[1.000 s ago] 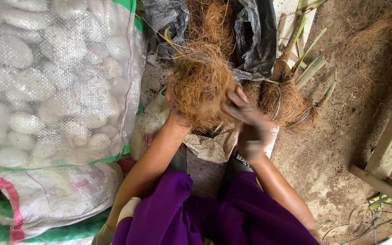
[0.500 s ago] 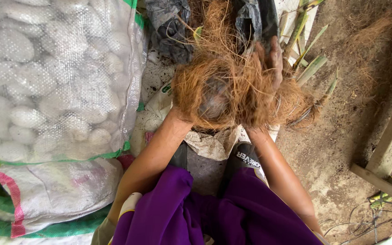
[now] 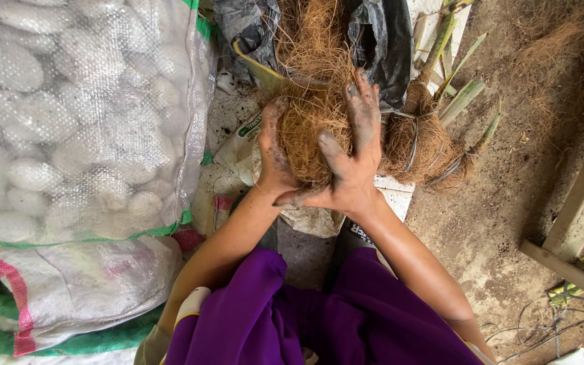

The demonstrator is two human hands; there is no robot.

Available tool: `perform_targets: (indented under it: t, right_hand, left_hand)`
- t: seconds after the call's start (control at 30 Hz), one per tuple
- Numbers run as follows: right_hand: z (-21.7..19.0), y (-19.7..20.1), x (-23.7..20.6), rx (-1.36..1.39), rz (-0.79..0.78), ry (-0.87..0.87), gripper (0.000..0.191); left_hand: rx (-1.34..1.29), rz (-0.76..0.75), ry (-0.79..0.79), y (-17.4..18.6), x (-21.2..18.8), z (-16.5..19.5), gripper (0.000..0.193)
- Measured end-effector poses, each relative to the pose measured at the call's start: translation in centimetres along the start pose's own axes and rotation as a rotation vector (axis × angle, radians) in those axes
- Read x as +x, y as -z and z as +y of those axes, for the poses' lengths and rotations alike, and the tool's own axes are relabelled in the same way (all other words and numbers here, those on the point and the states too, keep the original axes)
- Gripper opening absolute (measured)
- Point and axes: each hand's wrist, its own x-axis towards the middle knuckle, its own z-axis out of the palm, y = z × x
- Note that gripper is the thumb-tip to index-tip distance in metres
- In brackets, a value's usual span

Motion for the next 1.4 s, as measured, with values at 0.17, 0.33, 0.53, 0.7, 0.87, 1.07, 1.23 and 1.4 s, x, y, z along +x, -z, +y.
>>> perform_targets:
  t: [0.17, 0.33, 0.53, 0.7, 0.87, 1.07, 1.23, 1.4]
  right_hand:
    - [1.2, -1.1, -0.8, 0.03, 0.044, -0.154, 0.064]
    - [2.1, -0.8, -2.4, 0.261, 0.118, -0.399, 0.044]
    - [2.5, 0.9, -3.2, 0.585, 0.093, -0.731, 0.069]
    - [3.2, 1.2, -2.8, 0.718, 0.109, -0.774, 0.087]
    - [4.7, 1.9, -3.0, 1.093, 0.25, -0.849, 0.074]
    - [6.4, 2.5, -6.7, 1.685, 0.51, -1.018, 0.046]
    - [7.2, 1.1, -8.7, 1.733, 0.6, -1.28, 0.05]
    - [6.2, 0.6, -7.4, 1.65, 0.549, -1.313, 0.061]
  left_hand:
    - [0.204, 0.102, -0.268, 0.8, -0.7, -2.3, 0.068]
    - [0.285, 0.092, -0.253, 1.6, -1.1, -2.9, 0.08]
    - [0.272, -0.029, -0.079, 1.8, 0.4, -1.1, 0.094]
    - [0.317, 0.012, -0.046, -0.2, 0.3, -0.8, 0.097]
    - [0.73, -0.256, -0.074, 0.0, 0.1, 5.0, 0.115]
    - [0.478, 0.015, -0.31, 3.1, 1.7, 6.4, 0.119]
    - [0.532, -0.328, -0.264, 4.4, 1.9, 3.2, 0.121]
    - [0.54, -0.444, -0.104, 4.1, 2.2, -0.1, 0.122]
